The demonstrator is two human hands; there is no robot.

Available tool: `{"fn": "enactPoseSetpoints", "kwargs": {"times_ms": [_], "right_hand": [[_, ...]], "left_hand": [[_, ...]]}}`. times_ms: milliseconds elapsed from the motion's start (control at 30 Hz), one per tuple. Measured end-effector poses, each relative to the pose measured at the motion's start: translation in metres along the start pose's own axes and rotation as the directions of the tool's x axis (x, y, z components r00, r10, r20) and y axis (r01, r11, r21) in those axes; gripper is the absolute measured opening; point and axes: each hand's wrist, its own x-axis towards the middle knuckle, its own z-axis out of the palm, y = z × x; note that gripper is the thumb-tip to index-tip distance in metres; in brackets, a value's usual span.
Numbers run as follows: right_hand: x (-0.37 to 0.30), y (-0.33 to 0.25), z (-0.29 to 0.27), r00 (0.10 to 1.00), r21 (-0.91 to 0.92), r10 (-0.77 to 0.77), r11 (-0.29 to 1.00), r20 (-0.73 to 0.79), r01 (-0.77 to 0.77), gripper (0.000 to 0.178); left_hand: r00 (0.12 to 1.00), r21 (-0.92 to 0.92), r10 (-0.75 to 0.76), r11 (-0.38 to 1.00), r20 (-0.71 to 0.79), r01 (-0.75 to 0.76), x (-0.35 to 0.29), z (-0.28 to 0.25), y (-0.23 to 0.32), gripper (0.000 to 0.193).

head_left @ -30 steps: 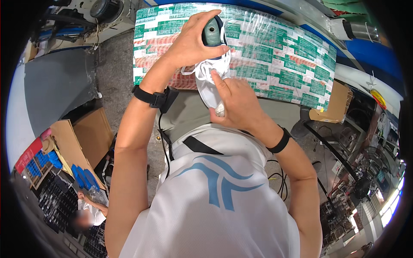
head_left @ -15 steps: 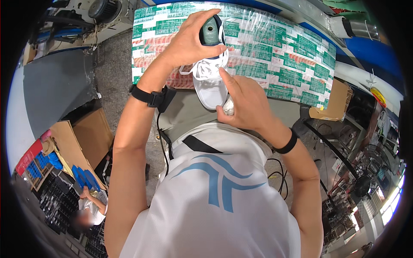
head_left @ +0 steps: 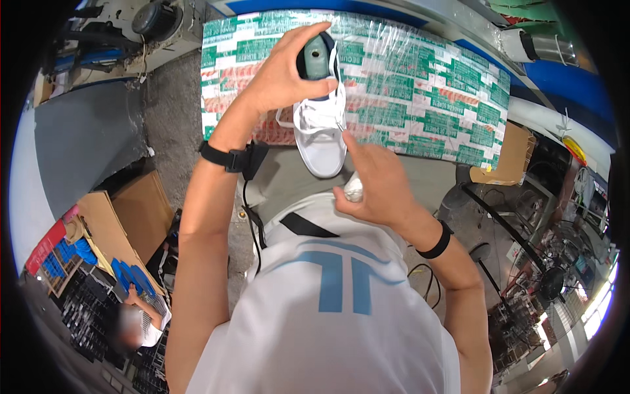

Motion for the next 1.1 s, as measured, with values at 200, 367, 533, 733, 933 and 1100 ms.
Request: {"fn": "enactPoseSetpoints", "kwargs": {"times_ms": [200,367,533,733,933,1100], "right_hand": [[0.028,0.046,0.035,0.947,0.194,0.319,0.928,0.018,-0.317,0.079],[0.031,0.000,0.063,0.974,0.270,0.227,0.939,-0.026,-0.212,0.078],[0.064,0.054,0.033,0.982,0.229,0.144,0.967,-0.124,-0.113,0.072],[0.044,0.174,0.006,0.932,-0.093,0.108,0.984,-0.346,-0.149,0.070],[0.048,0.184,0.009,0.938,-0.149,0.088,0.978,-0.335,-0.145,0.064],[0.053,0.185,0.015,0.918,-0.123,0.073,0.984,-0.390,-0.131,0.053]], "left_hand": [[0.959,-0.608,-0.270,0.749,0.083,0.263,-0.053,-0.024,-0.048,0.131],[0.739,-0.583,-0.661,0.653,-0.129,0.483,-0.118,-0.005,-0.012,0.084],[0.629,-0.645,-0.755,0.578,-0.189,0.500,-0.072,-0.023,0.003,0.063],[0.915,0.369,-0.032,0.909,-0.402,0.193,0.073,-0.133,0.018,0.070],[0.977,0.345,-0.157,0.917,-0.145,0.198,0.270,-0.234,-0.046,0.085],[0.890,0.789,0.078,0.501,-0.450,0.356,0.330,-0.211,-0.099,0.079]]}}
